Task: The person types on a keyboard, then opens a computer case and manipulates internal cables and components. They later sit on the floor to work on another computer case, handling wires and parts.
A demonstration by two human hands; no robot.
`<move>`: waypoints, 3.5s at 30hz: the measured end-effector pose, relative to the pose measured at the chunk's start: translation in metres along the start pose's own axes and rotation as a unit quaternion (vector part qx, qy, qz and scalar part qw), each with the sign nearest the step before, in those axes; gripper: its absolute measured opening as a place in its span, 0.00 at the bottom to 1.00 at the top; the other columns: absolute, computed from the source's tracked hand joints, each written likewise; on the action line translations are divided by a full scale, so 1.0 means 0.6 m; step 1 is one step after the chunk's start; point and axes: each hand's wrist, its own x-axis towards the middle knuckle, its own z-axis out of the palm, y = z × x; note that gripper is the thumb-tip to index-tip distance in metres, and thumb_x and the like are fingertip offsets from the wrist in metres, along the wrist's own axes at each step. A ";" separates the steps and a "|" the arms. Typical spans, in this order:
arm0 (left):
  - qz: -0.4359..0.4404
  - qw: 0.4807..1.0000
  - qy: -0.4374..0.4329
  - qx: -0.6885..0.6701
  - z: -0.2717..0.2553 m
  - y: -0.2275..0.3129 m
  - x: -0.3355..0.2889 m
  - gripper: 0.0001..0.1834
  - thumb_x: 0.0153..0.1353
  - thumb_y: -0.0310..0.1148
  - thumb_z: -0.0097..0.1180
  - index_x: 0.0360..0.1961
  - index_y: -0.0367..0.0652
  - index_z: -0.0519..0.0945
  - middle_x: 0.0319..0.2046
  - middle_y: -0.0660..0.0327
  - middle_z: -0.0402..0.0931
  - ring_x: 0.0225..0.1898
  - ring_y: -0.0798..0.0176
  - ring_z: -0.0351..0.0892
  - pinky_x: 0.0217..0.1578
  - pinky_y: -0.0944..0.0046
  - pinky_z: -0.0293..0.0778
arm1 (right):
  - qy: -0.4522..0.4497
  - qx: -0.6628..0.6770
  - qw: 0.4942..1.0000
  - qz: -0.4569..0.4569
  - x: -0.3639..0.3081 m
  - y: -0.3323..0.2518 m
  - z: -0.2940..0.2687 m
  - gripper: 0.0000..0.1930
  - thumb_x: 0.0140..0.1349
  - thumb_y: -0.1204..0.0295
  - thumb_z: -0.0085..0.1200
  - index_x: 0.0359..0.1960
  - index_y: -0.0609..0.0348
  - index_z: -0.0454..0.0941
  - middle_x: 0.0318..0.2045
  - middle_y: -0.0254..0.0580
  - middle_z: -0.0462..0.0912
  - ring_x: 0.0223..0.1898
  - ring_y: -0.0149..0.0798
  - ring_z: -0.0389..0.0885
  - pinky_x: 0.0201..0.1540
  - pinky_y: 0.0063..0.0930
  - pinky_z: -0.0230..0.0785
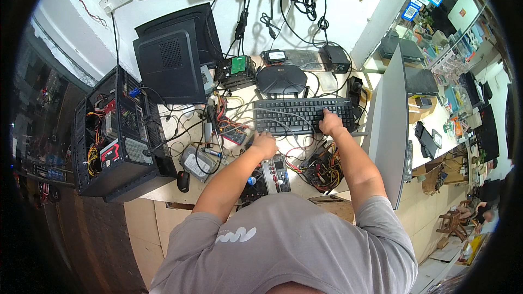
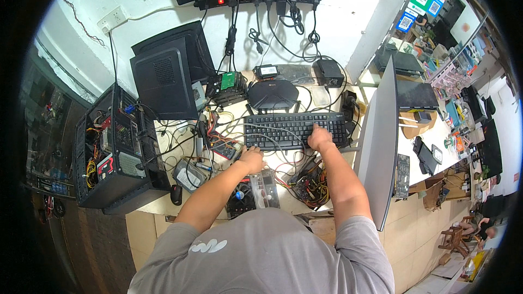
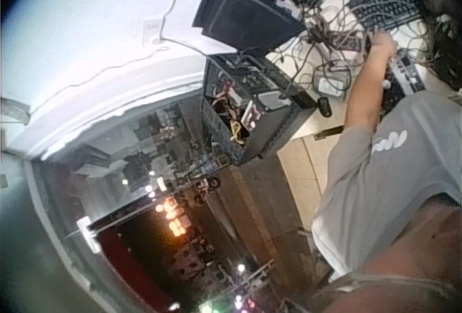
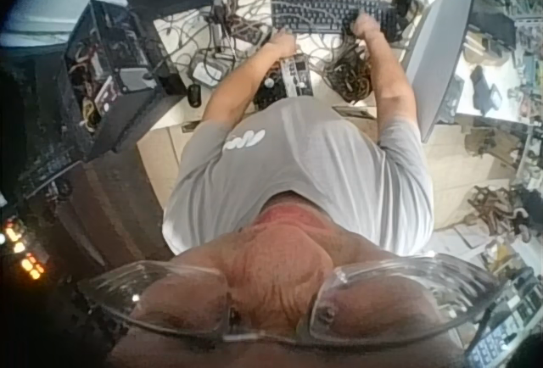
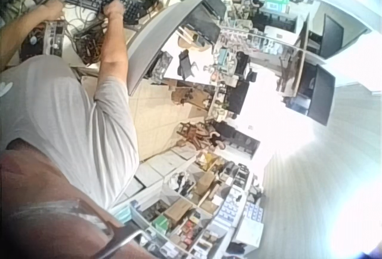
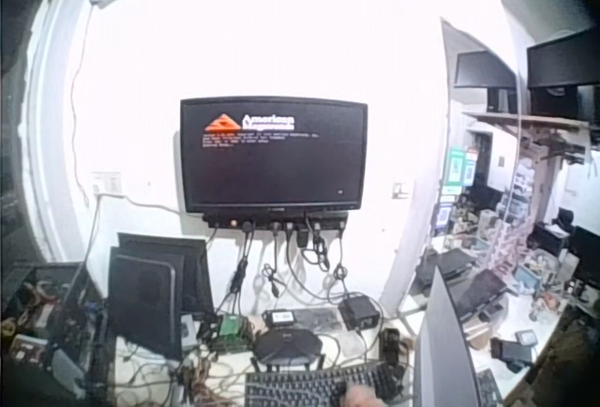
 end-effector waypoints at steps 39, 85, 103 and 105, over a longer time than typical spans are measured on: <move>0.008 1.000 0.022 -0.001 0.013 -0.005 0.004 0.27 0.62 0.46 0.50 0.55 0.38 0.74 0.60 0.52 0.65 0.65 0.50 0.58 0.66 0.37 0.45 | 0.030 -0.012 0.999 0.000 -0.008 0.002 0.018 0.25 0.59 0.71 0.43 0.60 0.60 0.65 0.54 0.58 0.75 0.60 0.54 0.69 0.65 0.50 0.54; 0.003 1.000 -0.002 -0.002 -0.006 0.001 -0.010 0.29 0.63 0.46 0.49 0.59 0.38 0.71 0.65 0.50 0.60 0.68 0.49 0.54 0.68 0.40 0.42 | -0.001 0.000 1.000 0.013 -0.004 -0.003 0.008 0.21 0.58 0.70 0.44 0.55 0.60 0.70 0.50 0.59 0.78 0.56 0.55 0.74 0.61 0.46 0.61; 0.001 1.000 0.004 -0.001 -0.001 0.001 -0.008 0.28 0.63 0.46 0.50 0.59 0.39 0.71 0.64 0.51 0.61 0.68 0.49 0.53 0.67 0.39 0.43 | 0.016 -0.003 1.000 0.000 -0.008 0.005 0.014 0.26 0.58 0.71 0.45 0.61 0.57 0.66 0.56 0.55 0.74 0.61 0.53 0.69 0.63 0.49 0.57; 0.001 1.000 -0.002 -0.001 -0.002 0.002 -0.008 0.28 0.63 0.46 0.49 0.59 0.39 0.71 0.64 0.50 0.61 0.68 0.48 0.53 0.67 0.38 0.43 | -0.003 -0.006 1.000 -0.001 -0.006 0.007 0.014 0.26 0.58 0.71 0.45 0.61 0.55 0.66 0.56 0.54 0.74 0.60 0.53 0.69 0.63 0.49 0.57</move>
